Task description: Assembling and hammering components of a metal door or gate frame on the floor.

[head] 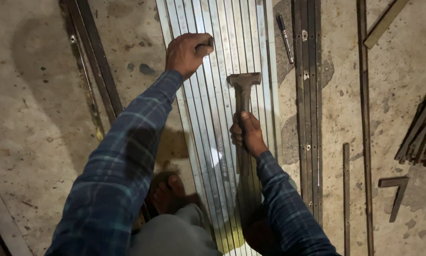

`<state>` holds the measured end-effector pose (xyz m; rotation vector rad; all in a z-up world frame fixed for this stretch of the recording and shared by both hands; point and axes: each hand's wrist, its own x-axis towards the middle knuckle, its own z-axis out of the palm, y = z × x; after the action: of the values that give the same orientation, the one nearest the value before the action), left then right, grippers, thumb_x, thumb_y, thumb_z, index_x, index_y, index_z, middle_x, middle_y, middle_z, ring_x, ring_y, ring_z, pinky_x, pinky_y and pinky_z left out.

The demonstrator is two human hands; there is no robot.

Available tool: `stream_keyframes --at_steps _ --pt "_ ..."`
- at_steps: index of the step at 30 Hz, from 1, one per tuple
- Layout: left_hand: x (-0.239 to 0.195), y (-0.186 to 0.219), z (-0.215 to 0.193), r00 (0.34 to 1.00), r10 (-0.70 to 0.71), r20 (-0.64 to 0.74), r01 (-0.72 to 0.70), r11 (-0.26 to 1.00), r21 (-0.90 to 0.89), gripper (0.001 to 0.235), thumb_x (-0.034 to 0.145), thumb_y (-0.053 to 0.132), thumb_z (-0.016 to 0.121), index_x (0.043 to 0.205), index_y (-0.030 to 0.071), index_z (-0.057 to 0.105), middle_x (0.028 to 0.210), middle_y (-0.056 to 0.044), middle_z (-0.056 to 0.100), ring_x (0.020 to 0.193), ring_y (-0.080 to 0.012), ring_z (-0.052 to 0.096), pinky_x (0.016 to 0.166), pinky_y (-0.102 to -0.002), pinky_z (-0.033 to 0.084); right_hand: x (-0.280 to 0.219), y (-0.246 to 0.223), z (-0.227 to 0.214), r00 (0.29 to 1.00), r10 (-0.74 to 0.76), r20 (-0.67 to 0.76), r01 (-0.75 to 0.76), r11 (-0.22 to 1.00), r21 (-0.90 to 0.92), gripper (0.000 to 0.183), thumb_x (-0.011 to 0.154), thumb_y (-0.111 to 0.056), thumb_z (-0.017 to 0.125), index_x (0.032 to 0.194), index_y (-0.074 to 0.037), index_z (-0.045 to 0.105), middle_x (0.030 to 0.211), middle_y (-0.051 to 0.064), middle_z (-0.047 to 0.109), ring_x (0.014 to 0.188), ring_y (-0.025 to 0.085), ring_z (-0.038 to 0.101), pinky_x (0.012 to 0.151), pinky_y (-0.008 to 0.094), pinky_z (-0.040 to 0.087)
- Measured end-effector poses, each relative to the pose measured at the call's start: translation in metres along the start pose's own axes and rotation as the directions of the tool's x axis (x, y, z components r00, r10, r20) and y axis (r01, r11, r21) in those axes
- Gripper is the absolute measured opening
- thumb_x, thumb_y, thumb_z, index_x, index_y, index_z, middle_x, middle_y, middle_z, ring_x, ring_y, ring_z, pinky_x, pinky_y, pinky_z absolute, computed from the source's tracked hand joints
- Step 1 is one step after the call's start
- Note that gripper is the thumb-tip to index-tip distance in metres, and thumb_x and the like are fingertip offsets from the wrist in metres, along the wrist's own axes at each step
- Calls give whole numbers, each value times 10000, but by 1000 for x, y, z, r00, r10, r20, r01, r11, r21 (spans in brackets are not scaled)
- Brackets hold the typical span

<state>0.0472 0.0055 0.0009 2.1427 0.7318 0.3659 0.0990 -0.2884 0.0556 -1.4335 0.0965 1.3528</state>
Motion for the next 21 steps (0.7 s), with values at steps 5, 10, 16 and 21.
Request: stream_keyframes --at_steps 5,10,16,21 --pt "-10 2 1 987 138 -86 -137 990 21 211 977 243 711 1136 106 737 982 -92 755 947 -306 688 837 -471 548 2 3 0 1000 -10 -9 10 1000 -5 355 1050 -466 500 972 -120 511 641 1 444 492 112 406 421 287 338" --pt "-17 15 -4 974 177 -144 -176 984 20 179 995 211 694 1130 95 712 1030 -78 747 963 -319 683 833 -468 548 5 -1 -1 974 -188 -129 142 942 -303 302 1051 -420 540 1059 -127 614 757 -42 542 604 54 509 502 257 437" --pt "-19 4 5 882 441 -166 -398 886 237 151 978 95 708 1126 65 703 1096 -75 747 972 -266 688 808 -407 596 -18 -59 43 957 -259 -128 161 847 -507 446 1054 -471 566 1022 -27 551 689 -27 510 532 80 454 439 267 396" --pt "-20 6 3 890 424 -165 -370 885 282 140 953 70 747 1091 80 723 1053 -52 754 933 -247 701 755 -409 595 -21 -71 59 632 -774 33 558 425 -713 439 1130 -422 518 1148 16 492 734 39 596 583 127 554 524 319 447"
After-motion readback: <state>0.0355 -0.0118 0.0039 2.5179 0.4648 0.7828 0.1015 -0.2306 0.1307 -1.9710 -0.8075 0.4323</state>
